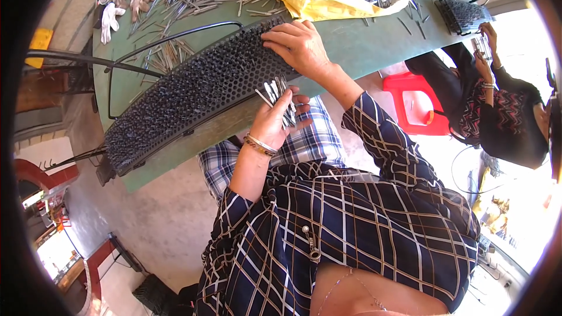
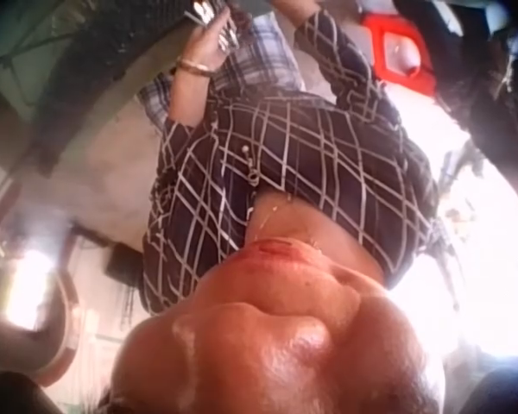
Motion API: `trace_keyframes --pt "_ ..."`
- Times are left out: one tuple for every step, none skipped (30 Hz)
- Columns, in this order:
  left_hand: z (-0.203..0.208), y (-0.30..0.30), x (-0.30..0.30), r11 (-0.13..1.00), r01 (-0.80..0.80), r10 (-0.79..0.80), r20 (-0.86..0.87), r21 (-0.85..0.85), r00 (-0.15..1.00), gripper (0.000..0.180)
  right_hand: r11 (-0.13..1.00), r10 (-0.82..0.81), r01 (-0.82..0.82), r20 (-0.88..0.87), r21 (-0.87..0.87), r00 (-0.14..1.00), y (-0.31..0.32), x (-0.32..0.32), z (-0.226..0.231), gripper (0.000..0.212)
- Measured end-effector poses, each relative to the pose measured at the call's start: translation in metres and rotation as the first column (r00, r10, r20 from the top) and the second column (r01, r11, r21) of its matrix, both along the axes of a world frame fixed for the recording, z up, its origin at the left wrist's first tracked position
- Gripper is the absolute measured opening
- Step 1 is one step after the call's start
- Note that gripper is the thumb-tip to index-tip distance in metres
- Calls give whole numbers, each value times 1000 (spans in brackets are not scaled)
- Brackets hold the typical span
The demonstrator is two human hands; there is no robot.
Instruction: Picking up small metal rods from a pile and inserting them into specific holes in a black grid base.
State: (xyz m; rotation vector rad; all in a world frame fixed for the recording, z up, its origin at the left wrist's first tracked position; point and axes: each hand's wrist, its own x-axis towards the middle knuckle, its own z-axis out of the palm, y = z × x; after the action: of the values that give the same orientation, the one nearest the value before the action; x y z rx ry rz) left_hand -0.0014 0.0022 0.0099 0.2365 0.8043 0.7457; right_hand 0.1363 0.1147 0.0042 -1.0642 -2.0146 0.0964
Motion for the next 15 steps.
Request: trace_keyframes --pt "-1 -1 -2 1000 17 -17 11 -19 1000 22 997 32 -34 33 67 999 -1 -1 0 19" --pt "-3 -2 -4 1000 14 -13 11 -21 1000 22 997 36 -38 33 65 999 -1 -2 0 19" --pt "-4 -2 -5 1000 13 -13 -14 -8 1000 23 998 42 -44 29 48 999 -2 -1 0 18" --pt "-7 -2 -5 1000 16 -16 -37 7 999 23 998 45 -46 28 33 999 -3 -1 2 17" --pt "-9 -2 -5 1000 16 -16 -36 6 999 23 998 45 -46 29 32 999 -4 0 5 17" --pt "-12 -1 -5 999 -2 3 -42 34 999 23 998 70 -70 45 -8 997 -5 -1 7 16" --pt "-13 -1 -4 998 -17 20 -48 63 999 23 995 93 -90 60 -49 994 -5 0 9 15" --pt "-14 0 -3 998 -16 19 -48 63 999 23 995 91 -88 61 -49 994 -6 0 9 15" --pt "-15 -1 -2 997 -31 35 -56 73 998 23 998 31 -27 69 -54 997 -7 -1 10 14" --pt "-15 -1 -1 995 -47 52 -64 85 997 23 998 -29 34 78 -58 997 -7 -1 12 13" --pt "-15 0 0 995 -47 52 -63 85 997 23 998 -30 34 79 -57 996 -6 -1 13 13" --pt "-15 0 0 995 -44 50 -56 94 997 22 998 -15 20 79 -64 997 -5 -1 14 13" --pt "-16 -1 0 994 -44 50 -51 101 997 22 997 3 3 77 -72 997 -4 -2 15 13" --pt "-16 -1 -1 994 -46 52 -52 101 997 22 997 5 1 76 -73 997 -4 -2 16 13" --pt "-17 -2 -2 992 -52 58 -48 115 997 22 996 12 -4 85 -91 996 -4 -1 18 12"
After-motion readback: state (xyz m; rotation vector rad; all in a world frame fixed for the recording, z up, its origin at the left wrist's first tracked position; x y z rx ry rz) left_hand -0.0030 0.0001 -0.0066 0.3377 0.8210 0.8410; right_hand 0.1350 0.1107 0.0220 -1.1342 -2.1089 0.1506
